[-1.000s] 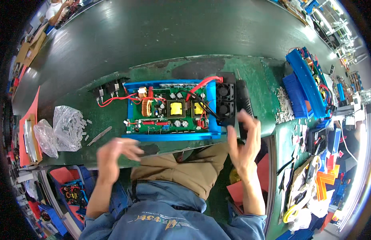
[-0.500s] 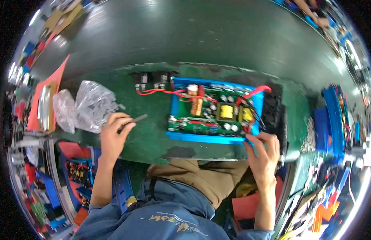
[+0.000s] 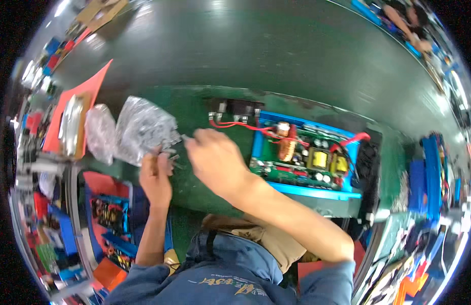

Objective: Assembling electronic power inverters by installing components and connecting internal wiring.

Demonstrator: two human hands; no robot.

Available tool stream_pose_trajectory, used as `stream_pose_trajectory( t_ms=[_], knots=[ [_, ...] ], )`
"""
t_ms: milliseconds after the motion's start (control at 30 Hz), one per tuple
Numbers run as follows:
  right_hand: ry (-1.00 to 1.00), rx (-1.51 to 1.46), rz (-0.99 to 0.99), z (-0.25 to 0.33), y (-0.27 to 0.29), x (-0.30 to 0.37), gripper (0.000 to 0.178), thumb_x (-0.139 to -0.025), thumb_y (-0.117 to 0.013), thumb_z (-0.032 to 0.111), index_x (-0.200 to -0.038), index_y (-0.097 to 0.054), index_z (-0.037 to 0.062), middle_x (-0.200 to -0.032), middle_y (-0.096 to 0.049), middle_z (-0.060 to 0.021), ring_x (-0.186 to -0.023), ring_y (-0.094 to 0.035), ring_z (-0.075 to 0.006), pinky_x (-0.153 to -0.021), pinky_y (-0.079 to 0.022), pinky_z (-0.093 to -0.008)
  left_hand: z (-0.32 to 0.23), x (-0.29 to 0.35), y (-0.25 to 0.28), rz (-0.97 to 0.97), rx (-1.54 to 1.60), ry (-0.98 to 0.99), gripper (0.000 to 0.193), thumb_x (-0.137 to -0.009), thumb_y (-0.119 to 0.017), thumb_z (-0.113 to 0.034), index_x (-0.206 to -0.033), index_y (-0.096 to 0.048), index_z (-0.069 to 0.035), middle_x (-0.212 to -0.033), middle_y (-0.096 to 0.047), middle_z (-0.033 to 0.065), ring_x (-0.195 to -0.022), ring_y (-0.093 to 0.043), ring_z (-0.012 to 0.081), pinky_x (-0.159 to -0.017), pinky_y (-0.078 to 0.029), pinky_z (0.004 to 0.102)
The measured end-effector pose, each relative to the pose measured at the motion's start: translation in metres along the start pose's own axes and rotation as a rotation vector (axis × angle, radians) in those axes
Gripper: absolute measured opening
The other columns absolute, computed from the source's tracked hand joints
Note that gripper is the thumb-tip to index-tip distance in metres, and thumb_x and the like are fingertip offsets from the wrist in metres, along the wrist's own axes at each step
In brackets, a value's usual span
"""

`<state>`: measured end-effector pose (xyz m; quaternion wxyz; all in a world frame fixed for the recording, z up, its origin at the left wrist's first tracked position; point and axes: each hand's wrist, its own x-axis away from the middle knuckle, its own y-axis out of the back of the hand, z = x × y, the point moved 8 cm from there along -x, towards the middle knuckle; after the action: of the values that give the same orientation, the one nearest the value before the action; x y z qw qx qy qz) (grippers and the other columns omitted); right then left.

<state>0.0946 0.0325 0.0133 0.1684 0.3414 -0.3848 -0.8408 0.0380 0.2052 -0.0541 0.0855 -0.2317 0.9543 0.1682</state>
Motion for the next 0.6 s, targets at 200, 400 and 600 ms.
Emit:
stream_pose_trajectory(
  t_ms=[200,400,600],
  knots=[
    [-0.206,0.217,0.166,-0.018,-0.09,-0.049,0.012,-0.074,-0.068,0.012,-0.08,-0.072,0.0033,-0.084,-0.067,-0.0125,-0.085,-0.066,-0.0253,-0.066,-0.058,-0.0362,0.003,-0.002,0.018,-0.043,-0.074,-0.033,0.023,-0.108,-0.049,-0.016,-0.112,-0.06,0.003,-0.093,-0.072,0.0108,-0.072,-0.066,0.0129,-0.06,-0.048,0.0236],
    [-0.102,0.449,0.081,0.014,-0.061,-0.005,0.019,-0.079,-0.063,0.017,-0.087,-0.066,0.0005,-0.083,-0.058,-0.0088,-0.081,-0.057,-0.0224,-0.065,-0.046,-0.0311,0.028,-0.006,0.023,-0.061,0.017,0.017,0.033,-0.11,-0.045,-0.024,-0.121,-0.055,0.007,-0.103,-0.069,0.0145,-0.077,-0.063,0.0164,-0.075,-0.051,0.0298],
    [-0.247,-0.269,-0.076,0.034,0.047,0.105,0.014,-0.087,-0.065,0.003,-0.098,-0.058,-0.0019,-0.089,-0.056,-0.0137,-0.08,-0.061,-0.0301,-0.064,-0.052,-0.0377,-0.027,0.006,-0.007,0.19,0.037,-0.035,0.022,-0.106,-0.049,-0.011,-0.117,-0.061,0.005,-0.113,-0.065,0.0128,-0.096,-0.063,0.0169,-0.087,-0.053,0.0304]
  ],
)
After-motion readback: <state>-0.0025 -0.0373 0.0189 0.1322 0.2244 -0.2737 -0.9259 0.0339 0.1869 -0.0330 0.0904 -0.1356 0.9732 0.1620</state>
